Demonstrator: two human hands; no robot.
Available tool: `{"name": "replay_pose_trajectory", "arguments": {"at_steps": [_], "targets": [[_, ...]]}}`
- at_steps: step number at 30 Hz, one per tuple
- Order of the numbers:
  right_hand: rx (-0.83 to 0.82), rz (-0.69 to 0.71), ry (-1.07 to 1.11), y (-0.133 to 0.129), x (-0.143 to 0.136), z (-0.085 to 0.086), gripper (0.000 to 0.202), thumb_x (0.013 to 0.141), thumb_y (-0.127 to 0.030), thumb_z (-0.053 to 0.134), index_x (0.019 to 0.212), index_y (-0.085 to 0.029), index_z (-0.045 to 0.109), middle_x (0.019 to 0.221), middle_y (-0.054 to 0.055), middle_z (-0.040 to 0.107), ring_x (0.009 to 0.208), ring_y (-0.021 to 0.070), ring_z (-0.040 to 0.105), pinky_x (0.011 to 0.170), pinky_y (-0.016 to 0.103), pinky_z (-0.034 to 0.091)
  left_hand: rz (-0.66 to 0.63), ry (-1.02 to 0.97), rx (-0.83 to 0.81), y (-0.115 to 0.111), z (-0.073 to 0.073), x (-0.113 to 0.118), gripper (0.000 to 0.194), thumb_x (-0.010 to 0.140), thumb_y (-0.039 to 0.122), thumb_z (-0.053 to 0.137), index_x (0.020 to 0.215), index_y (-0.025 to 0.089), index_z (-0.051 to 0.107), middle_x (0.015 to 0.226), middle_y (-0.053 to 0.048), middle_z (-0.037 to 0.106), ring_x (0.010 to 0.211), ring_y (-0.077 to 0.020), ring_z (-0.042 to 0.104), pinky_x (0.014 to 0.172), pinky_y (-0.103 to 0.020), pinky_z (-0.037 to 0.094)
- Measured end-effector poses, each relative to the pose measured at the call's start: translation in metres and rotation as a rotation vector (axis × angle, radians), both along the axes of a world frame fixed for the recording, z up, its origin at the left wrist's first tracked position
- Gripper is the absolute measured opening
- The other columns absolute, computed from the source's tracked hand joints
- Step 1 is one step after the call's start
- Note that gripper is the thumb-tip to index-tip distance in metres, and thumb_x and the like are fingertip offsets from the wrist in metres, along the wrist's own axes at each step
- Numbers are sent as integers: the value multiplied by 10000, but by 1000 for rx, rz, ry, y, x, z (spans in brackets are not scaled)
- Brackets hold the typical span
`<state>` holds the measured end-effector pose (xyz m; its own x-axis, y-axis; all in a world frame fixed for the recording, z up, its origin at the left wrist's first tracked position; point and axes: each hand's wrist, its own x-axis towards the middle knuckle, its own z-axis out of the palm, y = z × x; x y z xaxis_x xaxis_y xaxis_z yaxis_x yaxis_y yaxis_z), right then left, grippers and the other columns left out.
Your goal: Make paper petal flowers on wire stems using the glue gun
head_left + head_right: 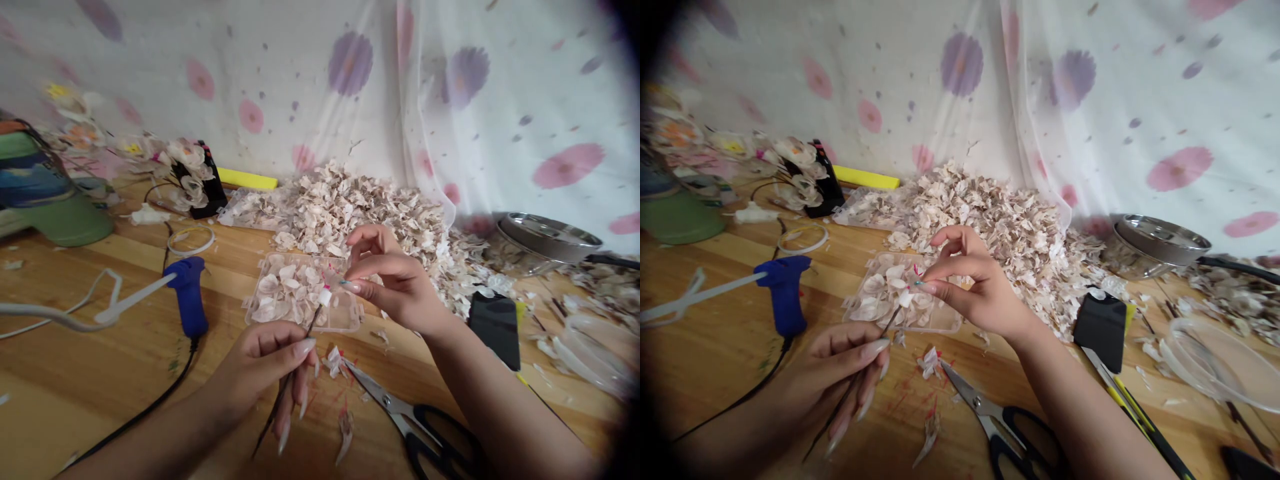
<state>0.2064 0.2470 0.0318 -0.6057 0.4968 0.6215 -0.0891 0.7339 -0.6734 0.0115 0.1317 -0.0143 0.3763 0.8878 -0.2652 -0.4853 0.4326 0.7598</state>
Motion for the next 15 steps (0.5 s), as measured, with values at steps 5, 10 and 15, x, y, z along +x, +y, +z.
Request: {"name": "replay_pose_trajectory", "arguments": {"at_steps": [5,10,15], "targets": [[-33,-37,-32,2,2,0,99,851,-128,657,826,-216,695,1129,49,479,886,141,525,852,369,448,22,12,-14,-3,2,1,278,699,400,821,641,154,704,448,-3,692,253,-69,553,255,-96,437],[32,-70,-63,1,1,0,104,857,-124,638,835,-215,682,1126,54,479,851,140,532,827,373,465,42,28,-16,-1,0,1,272,702,403,817,648,160,707,428,9,678,246,-61,536,250,-89,426],[171,-96,-65,0,1,1,117,846,-104,643,853,-213,684,1108,71,484,875,164,534,804,382,482,54,27,-20,-2,0,1,268,704,402,813,643,163,707,423,9,673,240,-49,504,242,-84,410]]}}
